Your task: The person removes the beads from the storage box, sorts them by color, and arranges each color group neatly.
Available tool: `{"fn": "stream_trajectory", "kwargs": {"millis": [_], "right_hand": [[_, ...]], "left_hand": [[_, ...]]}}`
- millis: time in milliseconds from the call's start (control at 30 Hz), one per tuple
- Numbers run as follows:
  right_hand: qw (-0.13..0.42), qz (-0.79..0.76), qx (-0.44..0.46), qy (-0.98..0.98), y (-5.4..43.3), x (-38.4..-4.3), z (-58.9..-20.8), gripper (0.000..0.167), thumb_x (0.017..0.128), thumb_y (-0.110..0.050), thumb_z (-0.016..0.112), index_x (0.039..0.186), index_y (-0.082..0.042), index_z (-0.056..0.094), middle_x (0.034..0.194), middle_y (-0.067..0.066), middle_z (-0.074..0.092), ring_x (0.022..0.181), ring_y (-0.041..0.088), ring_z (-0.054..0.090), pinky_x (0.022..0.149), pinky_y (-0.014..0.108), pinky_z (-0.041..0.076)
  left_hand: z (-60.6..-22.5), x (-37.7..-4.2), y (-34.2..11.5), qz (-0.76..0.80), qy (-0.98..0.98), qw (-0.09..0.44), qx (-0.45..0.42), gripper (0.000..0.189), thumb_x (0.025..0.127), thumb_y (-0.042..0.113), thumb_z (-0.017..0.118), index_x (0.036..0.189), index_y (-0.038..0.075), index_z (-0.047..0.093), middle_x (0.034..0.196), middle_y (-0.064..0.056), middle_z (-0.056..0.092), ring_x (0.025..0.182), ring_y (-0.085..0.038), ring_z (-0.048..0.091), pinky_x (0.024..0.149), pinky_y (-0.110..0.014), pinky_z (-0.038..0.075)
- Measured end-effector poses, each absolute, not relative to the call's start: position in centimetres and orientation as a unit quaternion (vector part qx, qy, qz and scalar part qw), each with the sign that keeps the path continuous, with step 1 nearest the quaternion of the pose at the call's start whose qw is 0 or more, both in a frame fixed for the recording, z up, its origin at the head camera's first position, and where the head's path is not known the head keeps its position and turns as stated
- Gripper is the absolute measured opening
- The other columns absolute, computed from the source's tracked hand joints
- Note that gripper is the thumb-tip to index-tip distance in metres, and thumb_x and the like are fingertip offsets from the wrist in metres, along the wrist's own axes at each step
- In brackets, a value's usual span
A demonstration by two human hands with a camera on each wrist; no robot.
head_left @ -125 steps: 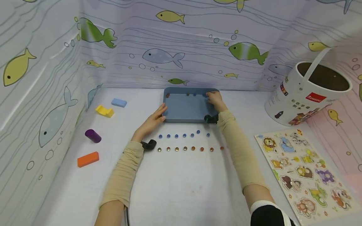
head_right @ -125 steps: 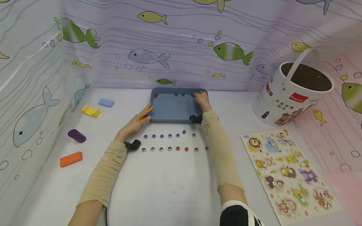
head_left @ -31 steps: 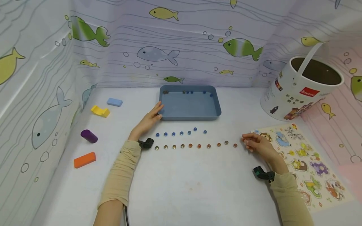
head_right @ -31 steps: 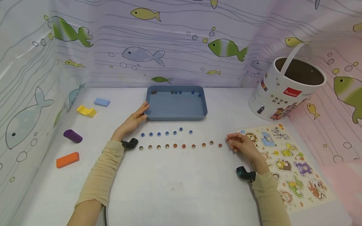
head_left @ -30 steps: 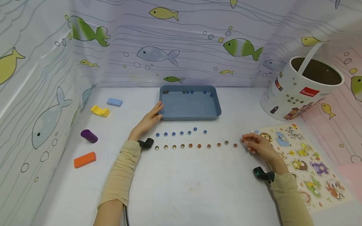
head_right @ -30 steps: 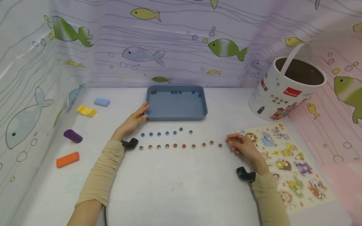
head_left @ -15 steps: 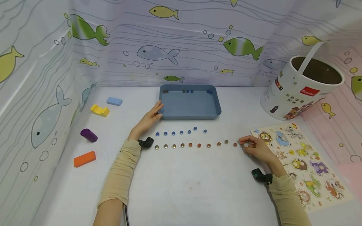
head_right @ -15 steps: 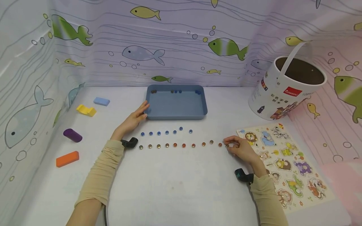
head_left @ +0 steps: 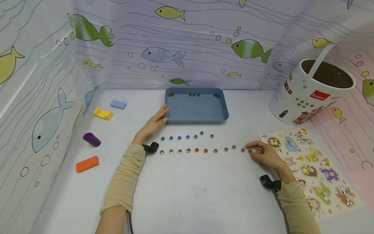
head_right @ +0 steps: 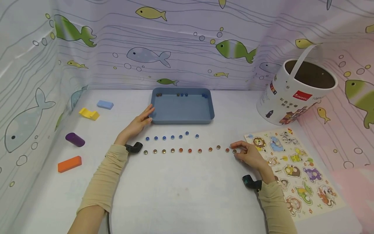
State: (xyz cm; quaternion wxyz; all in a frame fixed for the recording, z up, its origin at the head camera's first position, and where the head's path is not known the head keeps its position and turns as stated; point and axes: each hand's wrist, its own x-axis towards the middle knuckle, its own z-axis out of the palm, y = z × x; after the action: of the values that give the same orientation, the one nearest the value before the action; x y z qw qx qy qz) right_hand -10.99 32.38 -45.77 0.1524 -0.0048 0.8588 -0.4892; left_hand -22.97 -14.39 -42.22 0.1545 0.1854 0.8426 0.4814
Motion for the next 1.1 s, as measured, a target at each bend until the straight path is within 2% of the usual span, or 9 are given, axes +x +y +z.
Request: {"fn": "stream_trajectory", "kwargs": {"millis": [67, 167, 367, 500, 600, 700, 800, 1000, 1100], "right_hand": [[0.15, -0.496, -0.01, 0.855, 32.5, -11.1, -45.3, 0.034, 0.091, -0.008, 0.063, 0.123, 0.001, 0.058, 0.1, -0.018, 0.062, 0.056, 0.003, 0.044, 0.048, 0.021, 0.041], [0.138, -0.511, -0.028, 0.848, 32.9, -11.9, -44.0, 0.029, 0.096, -0.01, 0.058, 0.124, -0.002, 0.057, 0.108, -0.021, 0.061, 0.062, 0.003, 0.049, 0.052, 0.022, 0.043], [0.095, -0.534, -0.092, 0.835, 32.7, -16.3, -40.9, 0.025, 0.098, -0.009, 0.054, 0.122, -0.005, 0.058, 0.105, -0.018, 0.065, 0.077, 0.003, 0.059, 0.062, 0.021, 0.051], [0.108, -0.526, -0.116, 0.835, 30.5, -20.2, -38.8, 0.029, 0.1, -0.018, 0.054, 0.126, -0.005, 0.056, 0.109, -0.015, 0.064, 0.093, 0.002, 0.061, 0.077, 0.018, 0.055], [0.135, -0.537, -0.104, 0.826, 28.1, -23.2, -37.9, 0.036, 0.1, -0.024, 0.055, 0.129, -0.002, 0.054, 0.118, -0.004, 0.062, 0.104, 0.008, 0.062, 0.088, 0.022, 0.055], [0.163, -0.562, -0.088, 0.806, 25.6, -26.0, -37.6, 0.042, 0.101, -0.023, 0.053, 0.134, 0.002, 0.049, 0.133, 0.014, 0.056, 0.118, 0.02, 0.059, 0.103, 0.034, 0.05], [0.186, -0.587, -0.085, 0.783, 23.5, -28.4, -37.8, 0.045, 0.103, -0.019, 0.047, 0.141, 0.005, 0.04, 0.146, 0.023, 0.042, 0.13, 0.029, 0.05, 0.113, 0.046, 0.04], [0.184, -0.67, 0.007, 0.719, 19.8, -31.7, -38.9, 0.051, 0.105, -0.015, 0.04, 0.15, 0.005, 0.025, 0.155, 0.024, 0.028, 0.141, 0.034, 0.036, 0.118, 0.043, 0.033], [0.175, -0.654, 0.057, 0.734, 18.3, -32.5, -39.7, 0.055, 0.105, -0.016, 0.039, 0.152, 0.003, 0.02, 0.158, 0.022, 0.023, 0.145, 0.033, 0.03, 0.118, 0.041, 0.033]], "left_hand": [[-42.4, -23.0, -14.4, 0.484, 0.841, 0.154, 0.188, 0.054, 0.104, 0.012, 0.039, 0.153, 0.0, 0.02, 0.164, -0.012, 0.0, 0.152, -0.033, 0.002, 0.125, -0.049, 0.007], [-43.1, -23.4, -14.6, 0.486, 0.839, 0.154, 0.19, 0.054, 0.105, 0.012, 0.039, 0.153, 0.001, 0.019, 0.165, -0.011, -0.001, 0.152, -0.033, 0.001, 0.124, -0.049, 0.007], [-46.4, -25.1, -15.6, 0.486, 0.841, 0.138, 0.193, 0.055, 0.105, 0.02, 0.04, 0.155, 0.011, 0.02, 0.165, 0.0, -0.001, 0.153, -0.026, 0.001, 0.125, -0.046, 0.008], [-46.5, -25.2, -15.7, 0.493, 0.838, 0.138, 0.188, 0.055, 0.105, 0.02, 0.041, 0.155, 0.012, 0.021, 0.166, 0.001, 0.001, 0.153, -0.025, 0.002, 0.125, -0.046, 0.008], [-46.4, -25.1, -15.6, 0.496, 0.836, 0.138, 0.187, 0.055, 0.105, 0.019, 0.042, 0.155, 0.01, 0.021, 0.165, -0.001, 0.001, 0.153, -0.027, 0.002, 0.125, -0.047, 0.008], [-46.4, -25.0, -15.4, 0.495, 0.836, 0.139, 0.192, 0.056, 0.105, 0.018, 0.042, 0.155, 0.009, 0.02, 0.165, -0.002, 0.0, 0.153, -0.028, 0.002, 0.125, -0.048, 0.007], [-46.4, -25.0, -15.2, 0.49, 0.838, 0.14, 0.195, 0.056, 0.105, 0.019, 0.042, 0.155, 0.009, 0.019, 0.165, -0.002, -0.001, 0.153, -0.028, 0.002, 0.124, -0.049, 0.007], [-46.3, -24.9, -15.2, 0.493, 0.838, 0.136, 0.193, 0.056, 0.105, 0.02, 0.041, 0.155, 0.012, 0.02, 0.165, 0.001, 0.0, 0.153, -0.026, 0.002, 0.125, -0.047, 0.008], [-46.3, -25.0, -15.4, 0.492, 0.838, 0.136, 0.195, 0.056, 0.105, 0.021, 0.042, 0.155, 0.012, 0.02, 0.165, 0.001, 0.001, 0.153, -0.025, 0.002, 0.125, -0.046, 0.008]]}}
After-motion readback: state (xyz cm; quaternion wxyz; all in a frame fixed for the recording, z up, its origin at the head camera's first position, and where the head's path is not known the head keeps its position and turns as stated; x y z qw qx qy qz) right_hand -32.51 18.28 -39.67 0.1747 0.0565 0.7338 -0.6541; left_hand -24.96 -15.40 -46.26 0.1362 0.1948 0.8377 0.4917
